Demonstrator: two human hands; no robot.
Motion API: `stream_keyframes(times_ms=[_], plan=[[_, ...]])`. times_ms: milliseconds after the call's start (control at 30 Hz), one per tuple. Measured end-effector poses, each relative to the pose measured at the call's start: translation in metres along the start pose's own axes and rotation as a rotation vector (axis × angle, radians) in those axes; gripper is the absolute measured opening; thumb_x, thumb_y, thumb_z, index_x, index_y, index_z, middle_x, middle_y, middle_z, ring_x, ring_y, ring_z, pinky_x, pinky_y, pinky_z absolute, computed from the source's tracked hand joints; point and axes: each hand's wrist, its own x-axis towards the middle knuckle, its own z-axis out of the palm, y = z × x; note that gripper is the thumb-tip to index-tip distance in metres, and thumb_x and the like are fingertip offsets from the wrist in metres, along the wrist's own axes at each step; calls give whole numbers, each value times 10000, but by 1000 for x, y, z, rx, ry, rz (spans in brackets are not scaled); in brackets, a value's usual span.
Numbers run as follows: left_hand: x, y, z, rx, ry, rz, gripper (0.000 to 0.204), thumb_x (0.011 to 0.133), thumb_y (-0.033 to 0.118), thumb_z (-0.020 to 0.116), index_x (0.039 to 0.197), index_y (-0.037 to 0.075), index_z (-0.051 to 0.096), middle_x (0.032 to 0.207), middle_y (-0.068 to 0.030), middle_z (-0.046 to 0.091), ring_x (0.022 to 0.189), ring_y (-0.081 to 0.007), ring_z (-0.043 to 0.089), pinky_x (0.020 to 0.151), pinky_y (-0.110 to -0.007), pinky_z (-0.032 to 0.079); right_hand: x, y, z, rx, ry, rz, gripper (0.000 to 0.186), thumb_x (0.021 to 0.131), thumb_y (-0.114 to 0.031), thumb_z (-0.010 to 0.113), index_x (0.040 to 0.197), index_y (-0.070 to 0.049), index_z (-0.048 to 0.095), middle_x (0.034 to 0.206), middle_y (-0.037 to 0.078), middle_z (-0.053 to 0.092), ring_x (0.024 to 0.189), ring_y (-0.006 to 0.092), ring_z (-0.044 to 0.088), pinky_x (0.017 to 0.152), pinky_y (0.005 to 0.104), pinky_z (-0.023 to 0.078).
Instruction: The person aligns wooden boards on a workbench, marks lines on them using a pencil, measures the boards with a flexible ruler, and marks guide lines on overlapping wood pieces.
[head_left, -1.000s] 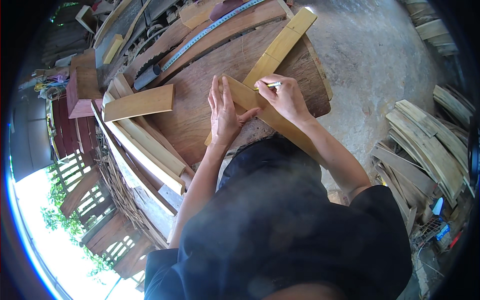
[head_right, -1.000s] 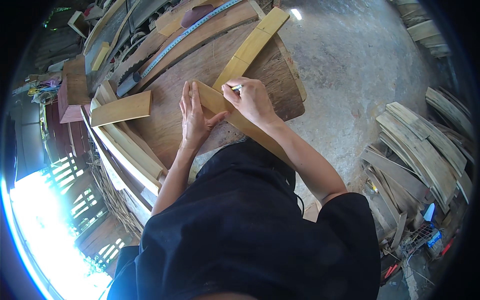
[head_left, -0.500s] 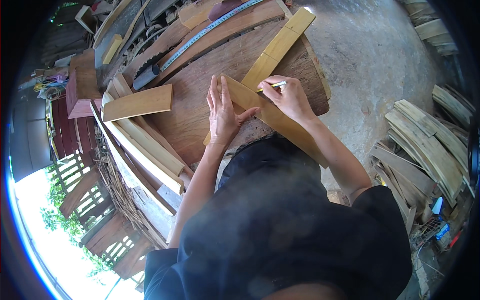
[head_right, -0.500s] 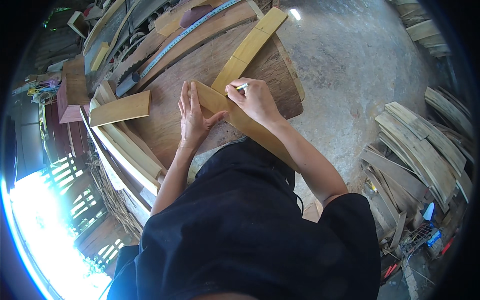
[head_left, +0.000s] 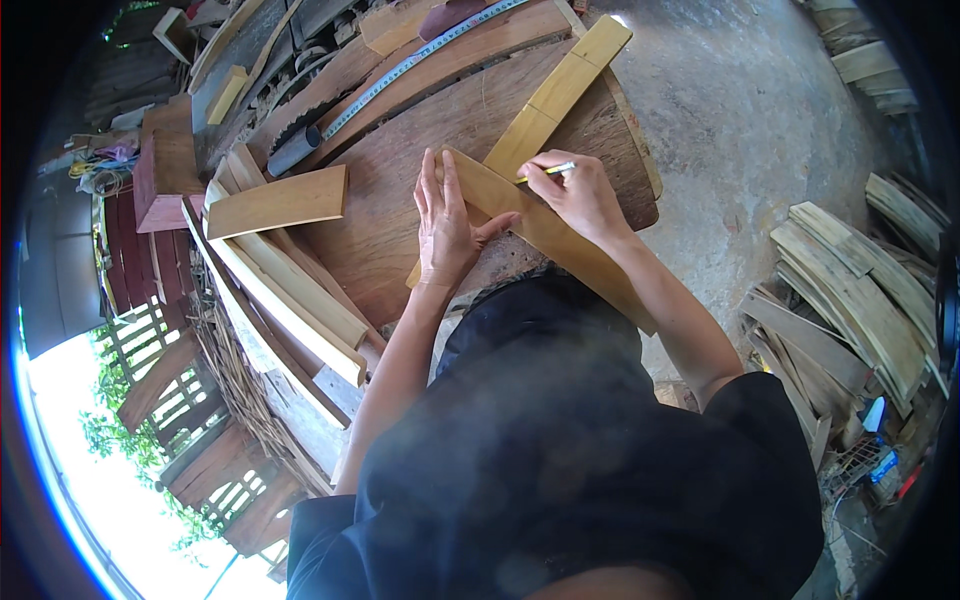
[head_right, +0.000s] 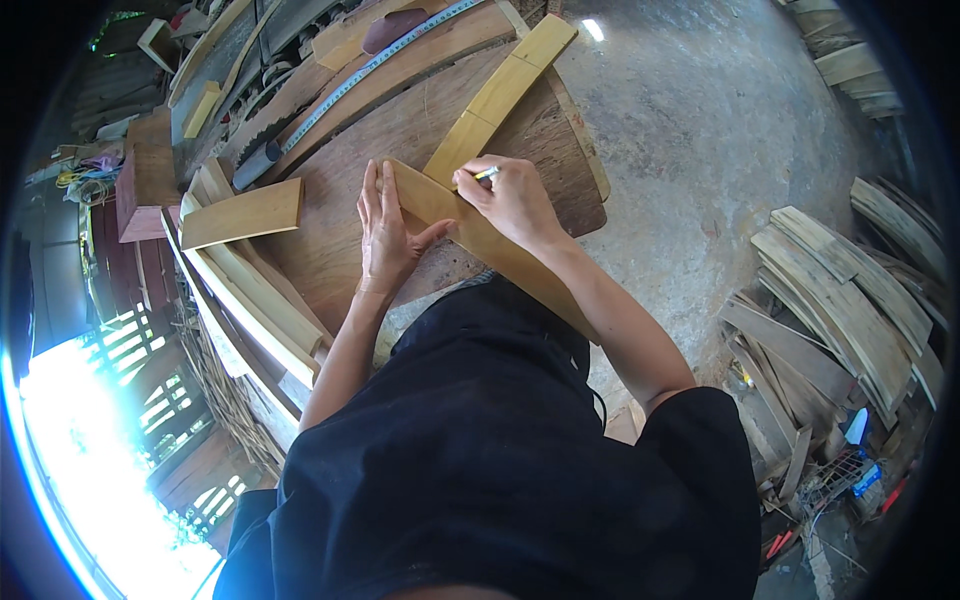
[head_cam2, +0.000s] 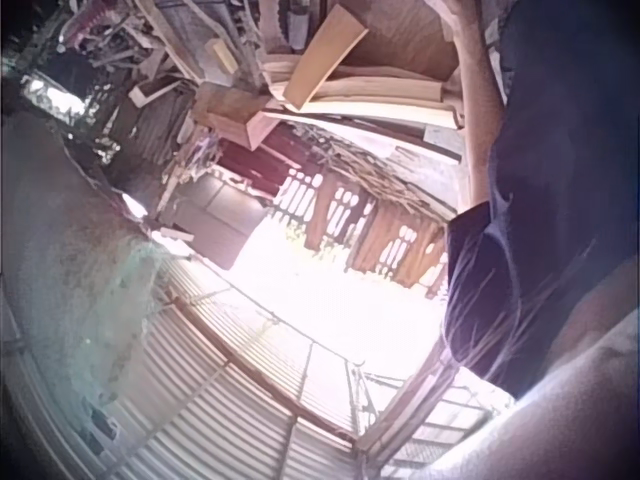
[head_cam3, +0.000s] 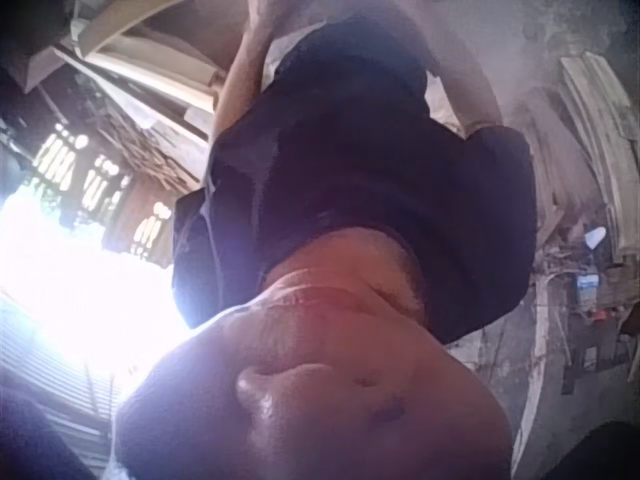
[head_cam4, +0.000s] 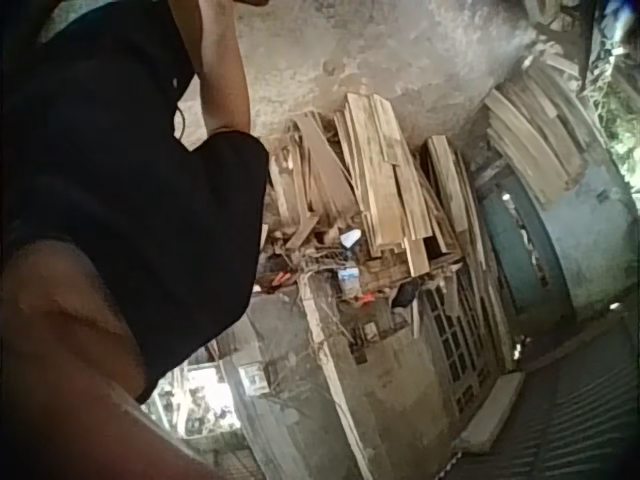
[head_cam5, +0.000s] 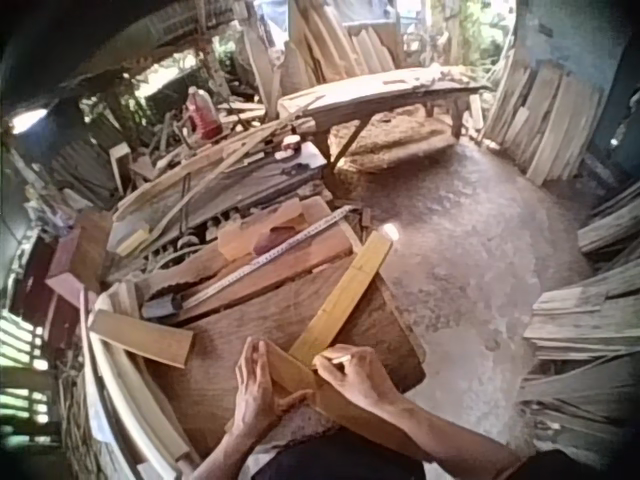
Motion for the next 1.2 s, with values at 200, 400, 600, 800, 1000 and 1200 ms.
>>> stream_keyframes(times_ms=[200, 400, 600, 800, 1000, 1200], plan=[[2, -1, 3, 32, 4, 18, 1273, 690, 571, 894, 1607, -13, 233, 1629, -294, 229, 1447, -494, 323, 1176, -525, 385, -4, 1, 3, -25, 29, 57, 174, 972, -147, 712, 954, 24, 738, 806, 133, 714, 647, 180, 661, 615, 318, 511], [1, -3, 3, 28, 10, 21, 1274, 684, 573, 896, 1605, -14, 240, 1632, -290, 226, 1453, -491, 314, 1176, -526, 383, -3, -8, 1, -30, 88, 37, 188, 983, -156, 697, 958, 24, 745, 859, 125, 750, 716, 193, 716, 649, 317, 543], [1, -3, 3, 33, 12, 26, 1278, 684, 581, 892, 1602, -24, 241, 1628, -297, 231, 1449, -494, 322, 1175, -527, 383, 2, 1, 16, -1, 125, -39, 180, 985, -155, 694, 964, 16, 748, 829, 126, 747, 699, 186, 717, 628, 322, 538], [2, -2, 3, 34, 2, 28, 1283, 684, 591, 887, 1596, -38, 241, 1624, -305, 231, 1448, -498, 321, 1174, -528, 382, 26, 0, 30, -3, 84, -72, 181, 974, -164, 708, 969, 13, 744, 797, 153, 720, 677, 224, 702, 632, 332, 529], [1, -2, 2, 26, 7, 17, 1275, 690, 581, 887, 1595, -40, 239, 1622, -308, 232, 1448, -498, 322, 1174, -526, 382, 1, -3, 4, -27, 31, -34, 131, 957, -108, 710, 954, 21, 733, 835, 152, 701, 693, 235, 684, 638, 341, 516], [1, -3, 3, 25, 10, 35, 1268, 692, 575, 890, 1596, -33, 239, 1624, -301, 226, 1449, -496, 318, 1176, -523, 383, -1, 3, 5, -145, 17, -48, 155, 966, -138, 704, 944, 12, 734, 842, 144, 712, 685, 232, 682, 633, 345, 516]])
